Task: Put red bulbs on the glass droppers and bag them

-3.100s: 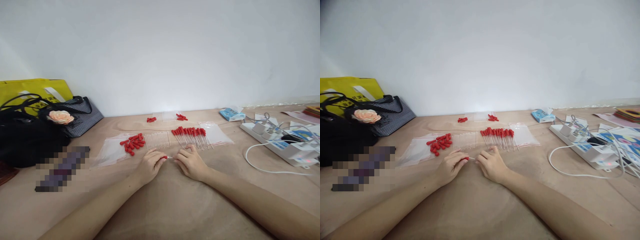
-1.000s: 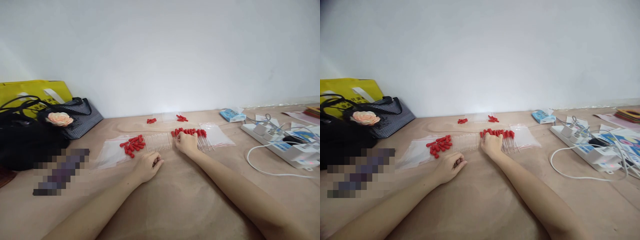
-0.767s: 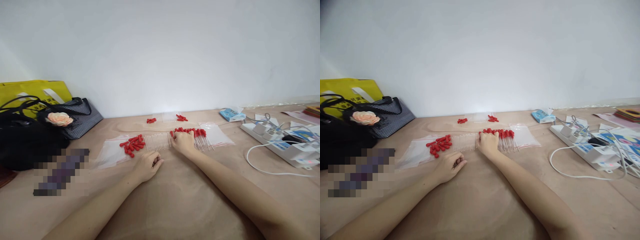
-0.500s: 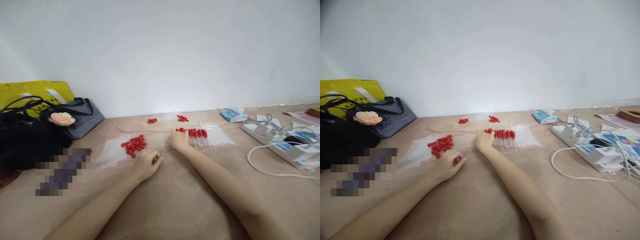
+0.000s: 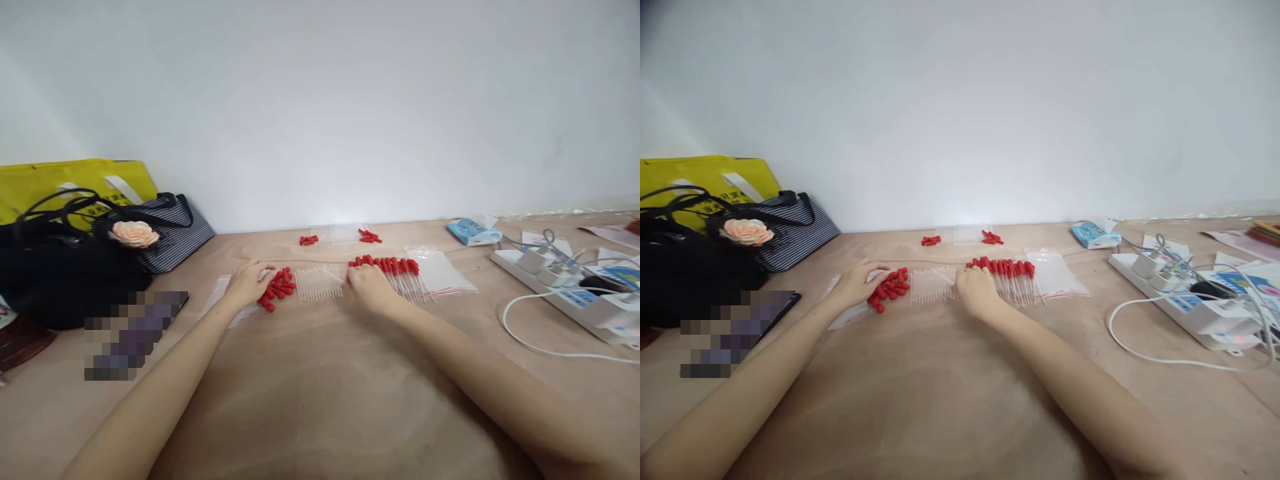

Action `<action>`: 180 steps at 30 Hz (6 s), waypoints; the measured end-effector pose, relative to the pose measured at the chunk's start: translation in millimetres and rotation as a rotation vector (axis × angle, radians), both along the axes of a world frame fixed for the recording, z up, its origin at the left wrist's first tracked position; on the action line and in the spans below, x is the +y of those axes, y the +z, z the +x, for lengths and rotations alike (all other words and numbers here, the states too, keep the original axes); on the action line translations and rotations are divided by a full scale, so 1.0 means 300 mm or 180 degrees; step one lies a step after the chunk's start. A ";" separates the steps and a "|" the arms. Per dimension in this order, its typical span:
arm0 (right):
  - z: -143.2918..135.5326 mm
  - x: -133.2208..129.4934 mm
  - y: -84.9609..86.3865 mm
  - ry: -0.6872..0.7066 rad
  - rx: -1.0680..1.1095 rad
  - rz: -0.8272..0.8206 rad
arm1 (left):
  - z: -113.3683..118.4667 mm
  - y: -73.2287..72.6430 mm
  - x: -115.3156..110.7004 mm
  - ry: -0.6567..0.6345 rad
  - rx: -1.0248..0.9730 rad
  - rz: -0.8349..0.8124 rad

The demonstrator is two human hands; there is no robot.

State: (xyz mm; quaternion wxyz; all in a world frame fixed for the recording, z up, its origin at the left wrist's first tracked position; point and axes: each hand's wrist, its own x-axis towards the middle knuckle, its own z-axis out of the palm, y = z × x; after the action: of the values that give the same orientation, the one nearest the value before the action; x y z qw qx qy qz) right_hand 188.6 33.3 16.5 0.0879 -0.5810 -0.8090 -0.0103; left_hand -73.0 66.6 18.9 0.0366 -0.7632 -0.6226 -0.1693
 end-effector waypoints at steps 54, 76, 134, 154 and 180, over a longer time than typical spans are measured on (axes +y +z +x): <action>0.097 -0.117 -0.165 0.1116 0.1194 0.0453 | 0.225 -0.137 -0.250 -0.1984 -0.0445 0.0505; 0.096 -0.135 -0.175 0.1571 0.1305 0.1569 | 0.241 -0.166 -0.231 -0.1884 -0.0321 0.0825; 0.121 -0.075 -0.171 0.0532 0.1112 0.0943 | 0.240 -0.130 -0.243 -0.1628 -0.0872 0.0554; 0.083 0.072 -0.118 -0.1110 0.0258 0.0343 | 0.249 -0.130 -0.240 -0.2172 -0.0667 0.0208; -0.095 0.156 -0.056 -0.1019 0.0314 -0.0430 | 0.053 -0.016 -0.088 0.0333 0.0348 0.0137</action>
State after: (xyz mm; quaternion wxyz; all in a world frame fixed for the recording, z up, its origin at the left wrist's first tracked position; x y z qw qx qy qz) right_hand 160.2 80.0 -0.3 0.0855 -0.7068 -0.6998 0.0586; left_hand -57.2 40.3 14.1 0.0958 -0.7367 -0.6549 -0.1386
